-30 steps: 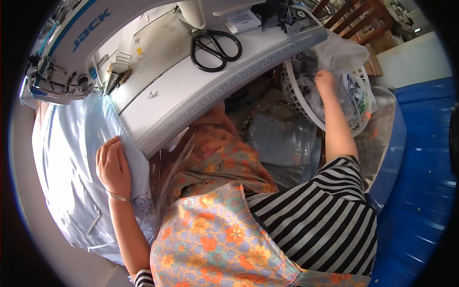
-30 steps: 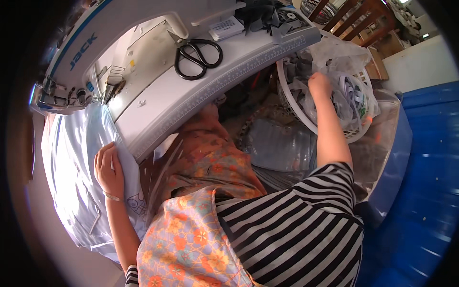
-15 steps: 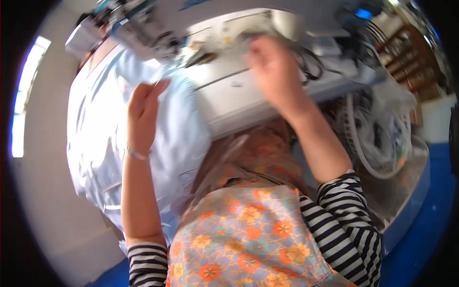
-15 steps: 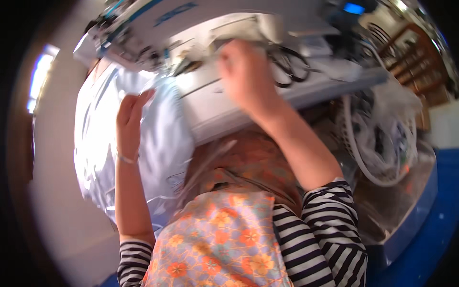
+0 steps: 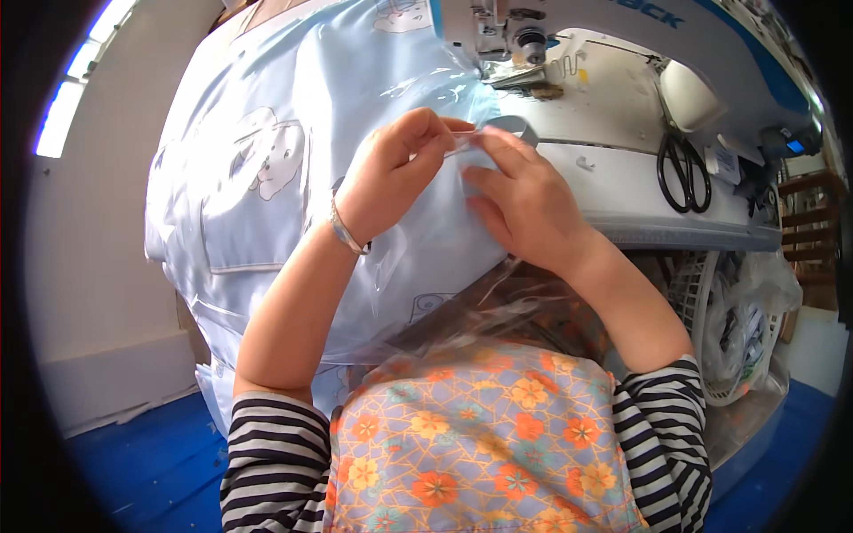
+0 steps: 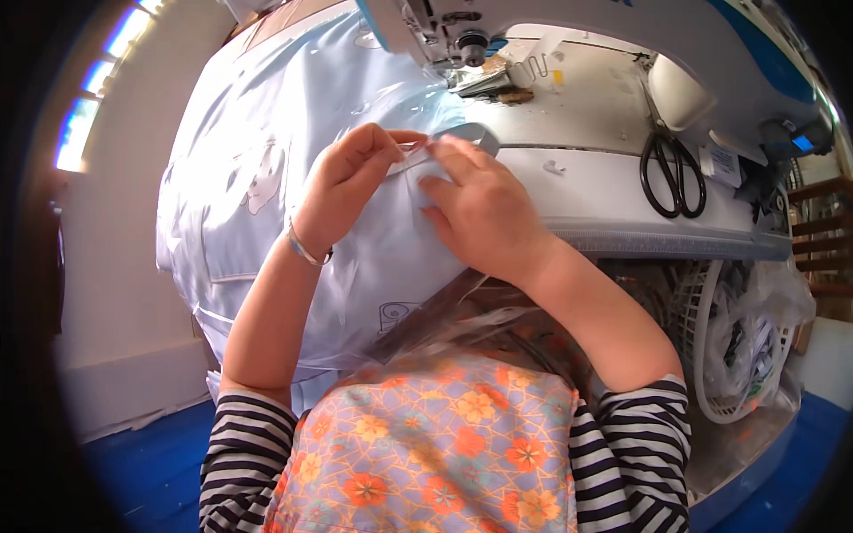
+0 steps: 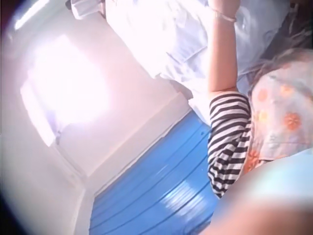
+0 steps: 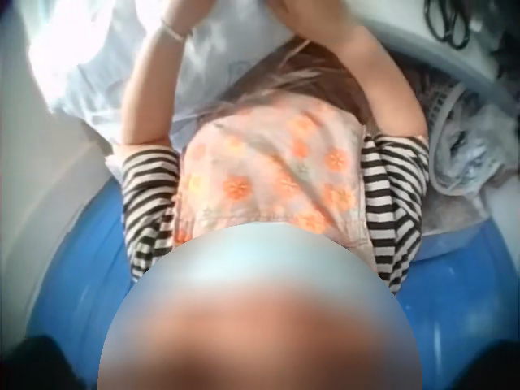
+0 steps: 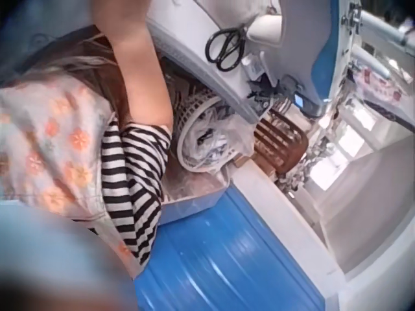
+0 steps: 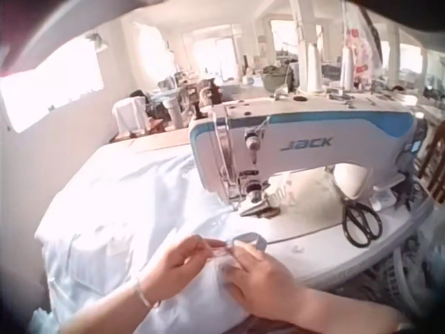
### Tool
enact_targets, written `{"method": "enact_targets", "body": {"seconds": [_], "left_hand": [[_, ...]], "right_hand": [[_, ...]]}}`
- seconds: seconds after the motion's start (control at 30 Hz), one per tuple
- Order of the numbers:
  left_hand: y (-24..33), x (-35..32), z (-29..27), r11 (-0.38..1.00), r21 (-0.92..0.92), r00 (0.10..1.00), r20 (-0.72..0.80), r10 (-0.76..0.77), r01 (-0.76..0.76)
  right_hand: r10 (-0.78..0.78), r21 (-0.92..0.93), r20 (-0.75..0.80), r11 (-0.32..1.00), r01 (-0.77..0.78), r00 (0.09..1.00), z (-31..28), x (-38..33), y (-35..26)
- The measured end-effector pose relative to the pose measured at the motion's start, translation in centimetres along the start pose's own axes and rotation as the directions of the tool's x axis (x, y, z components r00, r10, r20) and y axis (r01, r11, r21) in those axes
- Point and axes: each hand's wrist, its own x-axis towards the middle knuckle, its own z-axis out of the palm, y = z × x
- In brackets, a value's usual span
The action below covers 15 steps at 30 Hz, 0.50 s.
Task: Sewing together fabric and transparent plastic pieces using an industrial sewing machine.
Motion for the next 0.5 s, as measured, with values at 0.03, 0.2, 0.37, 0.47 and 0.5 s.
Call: {"method": "enact_targets", "body": {"seconds": [0.03,0.2,0.37,0.47,0.5], "left_hand": [[0.0,0.0,0.1,1.0,0.026,1.0,-0.002,-0.003,0.003],[1.5,-0.1,0.6,0.992,0.121,1.0,-0.004,0.027,-0.027],[2.5,1.7,0.2,0.893,0.438,0.988,0.15,0.039,-0.102],[1.5,4.2,0.0,0.707,0.649,0.959,0.163,0.232,-0.282],[1.0,5.1,0.0,0.596,0.726,0.93,0.173,0.323,-0.342]], "right_hand": [[0.041,-0.012,0.024,0.999,-0.04,0.999,0.0,0.1,0.0],[0.124,-0.157,0.086,0.981,-0.11,0.988,1.1,1.1,0.9],[0.031,-0.179,0.097,0.984,-0.014,0.995,3.7,3.5,2.7],[0.048,0.018,0.199,0.998,-0.052,0.979,4.9,4.6,2.7],[0.018,0.158,0.162,0.986,-0.044,0.987,5.0,4.8,2.7]]}}
